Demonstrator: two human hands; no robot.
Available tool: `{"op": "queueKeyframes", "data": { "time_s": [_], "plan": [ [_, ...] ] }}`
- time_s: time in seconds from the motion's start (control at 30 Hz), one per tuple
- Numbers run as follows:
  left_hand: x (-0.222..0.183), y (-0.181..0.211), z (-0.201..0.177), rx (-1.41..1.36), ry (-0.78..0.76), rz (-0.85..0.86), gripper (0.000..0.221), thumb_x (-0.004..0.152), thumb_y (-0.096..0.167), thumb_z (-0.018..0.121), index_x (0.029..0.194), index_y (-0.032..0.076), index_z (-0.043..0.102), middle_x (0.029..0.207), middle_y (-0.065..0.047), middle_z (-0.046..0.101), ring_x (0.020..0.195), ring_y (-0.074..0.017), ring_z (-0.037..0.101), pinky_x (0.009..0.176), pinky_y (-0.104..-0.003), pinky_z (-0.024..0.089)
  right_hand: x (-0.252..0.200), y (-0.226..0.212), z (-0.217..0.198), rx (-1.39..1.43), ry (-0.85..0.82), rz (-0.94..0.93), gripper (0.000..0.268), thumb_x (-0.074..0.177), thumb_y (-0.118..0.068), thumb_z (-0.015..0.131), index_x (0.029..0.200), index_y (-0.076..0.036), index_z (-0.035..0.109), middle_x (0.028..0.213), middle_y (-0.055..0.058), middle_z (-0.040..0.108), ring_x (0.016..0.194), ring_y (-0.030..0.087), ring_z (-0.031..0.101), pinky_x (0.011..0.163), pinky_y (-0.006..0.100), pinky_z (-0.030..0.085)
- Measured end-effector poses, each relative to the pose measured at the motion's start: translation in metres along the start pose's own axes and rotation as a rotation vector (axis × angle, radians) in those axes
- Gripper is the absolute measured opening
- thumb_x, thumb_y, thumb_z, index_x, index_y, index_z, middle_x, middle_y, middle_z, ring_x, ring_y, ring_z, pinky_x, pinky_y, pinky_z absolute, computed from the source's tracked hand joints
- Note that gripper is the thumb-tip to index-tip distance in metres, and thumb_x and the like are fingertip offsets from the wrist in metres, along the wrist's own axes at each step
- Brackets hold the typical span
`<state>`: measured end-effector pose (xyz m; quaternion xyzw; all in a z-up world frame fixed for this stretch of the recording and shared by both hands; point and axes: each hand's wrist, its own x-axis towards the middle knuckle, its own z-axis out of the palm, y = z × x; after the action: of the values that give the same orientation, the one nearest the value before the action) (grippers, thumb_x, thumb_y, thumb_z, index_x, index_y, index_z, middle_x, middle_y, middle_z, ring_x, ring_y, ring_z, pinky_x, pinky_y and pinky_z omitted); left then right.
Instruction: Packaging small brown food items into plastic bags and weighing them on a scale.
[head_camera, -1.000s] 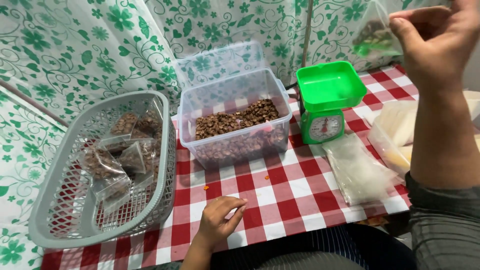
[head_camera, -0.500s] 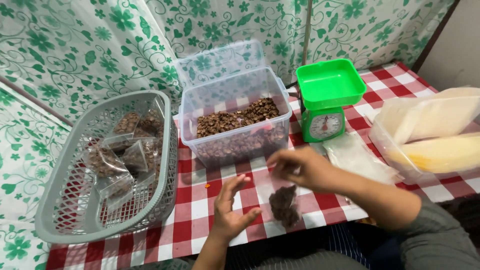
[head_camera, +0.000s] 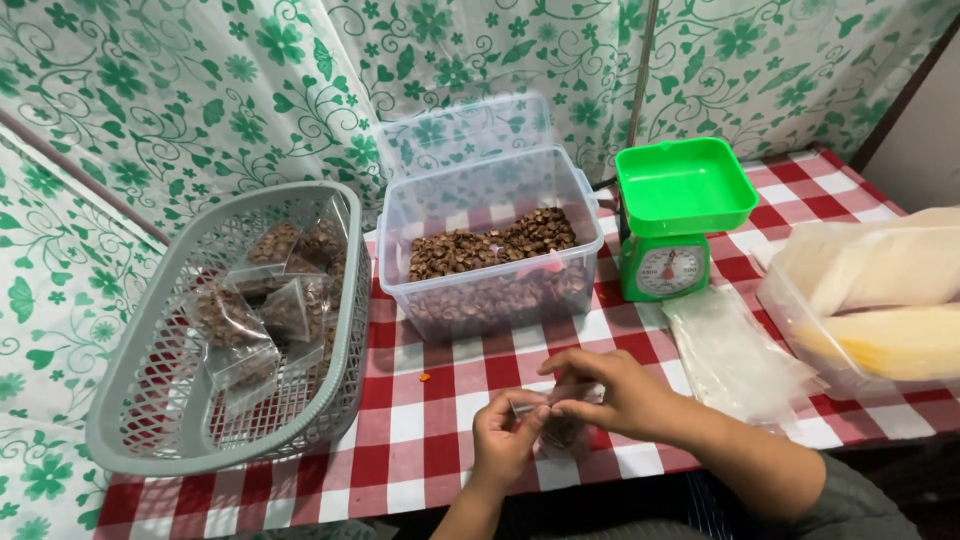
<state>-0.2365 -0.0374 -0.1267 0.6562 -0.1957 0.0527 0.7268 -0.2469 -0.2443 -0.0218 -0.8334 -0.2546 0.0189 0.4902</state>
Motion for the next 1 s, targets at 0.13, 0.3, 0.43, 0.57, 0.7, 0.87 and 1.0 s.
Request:
{"op": "queueKeyframes", "data": {
  "time_s": [0.13,0.3,0.43,0.57,0.7,0.87,1.0],
  "plan": [
    [-0.006,-0.009,0.004,-0.011,0.015,0.117,0.021,0.091,0.025,0.076,0.093,0.005,0.075,0.091,-0.010,0.077,0.088,-0.0213,0.075,0.081,-0.031,0.059,-0.008,0.007,0.010,0.040,0.155,-0.084,0.036,0.084,-0.021,0.083,0.117,-0.013,0.070,0.093,0.001,0.084,0.084,0.009,0.081,0.079,0.024,0.064],
    [-0.008,0.005,0.007,-0.024,-0.006,0.268,0.018,0.096,0.022,0.071,0.091,0.004,0.071,0.091,-0.014,0.076,0.086,-0.0245,0.074,0.078,-0.032,0.059,-0.014,0.020,0.020,0.058,0.236,-0.207,0.036,0.081,-0.019,0.086,0.111,-0.010,0.070,0.094,0.003,0.084,0.083,0.013,0.085,0.074,0.024,0.067],
    [-0.008,0.012,0.009,-0.050,-0.026,0.322,0.015,0.097,0.017,0.069,0.092,0.003,0.069,0.091,-0.016,0.074,0.086,-0.0273,0.073,0.078,-0.035,0.060,-0.016,0.029,0.025,-0.013,0.303,-0.338,0.031,0.082,-0.021,0.086,0.105,-0.006,0.071,0.097,0.006,0.080,0.083,0.017,0.081,0.072,0.026,0.065],
    [-0.008,0.020,0.012,-0.043,-0.020,0.352,0.014,0.098,0.015,0.067,0.092,0.002,0.068,0.089,-0.015,0.073,0.084,-0.0269,0.073,0.078,-0.035,0.062,-0.018,0.039,0.032,-0.030,0.335,-0.402,0.031,0.082,-0.020,0.086,0.103,-0.006,0.068,0.094,0.006,0.078,0.082,0.018,0.079,0.073,0.027,0.064],
    [-0.009,0.019,0.014,-0.006,0.012,0.368,0.013,0.097,0.014,0.067,0.092,0.002,0.068,0.087,-0.013,0.072,0.083,-0.0259,0.072,0.078,-0.035,0.061,-0.018,0.042,0.034,-0.094,0.352,-0.458,0.030,0.084,-0.020,0.085,0.102,-0.005,0.066,0.093,0.007,0.077,0.082,0.019,0.078,0.072,0.027,0.064],
    [-0.009,0.016,0.016,0.006,0.028,0.380,0.016,0.096,0.016,0.068,0.090,0.002,0.068,0.086,-0.014,0.072,0.082,-0.0267,0.072,0.080,-0.037,0.061,-0.020,0.039,0.034,-0.112,0.353,-0.529,0.029,0.088,-0.015,0.080,0.105,-0.003,0.060,0.089,0.010,0.073,0.075,0.022,0.074,0.067,0.030,0.061],
    [-0.007,0.020,0.018,0.007,0.026,0.413,0.015,0.097,0.015,0.067,0.091,0.001,0.068,0.087,-0.014,0.073,0.084,-0.0274,0.072,0.080,-0.037,0.062,-0.020,0.041,0.035,-0.118,0.354,-0.549,0.029,0.087,-0.012,0.079,0.106,-0.003,0.059,0.088,0.010,0.071,0.072,0.023,0.070,0.063,0.031,0.058]
  ]
}}
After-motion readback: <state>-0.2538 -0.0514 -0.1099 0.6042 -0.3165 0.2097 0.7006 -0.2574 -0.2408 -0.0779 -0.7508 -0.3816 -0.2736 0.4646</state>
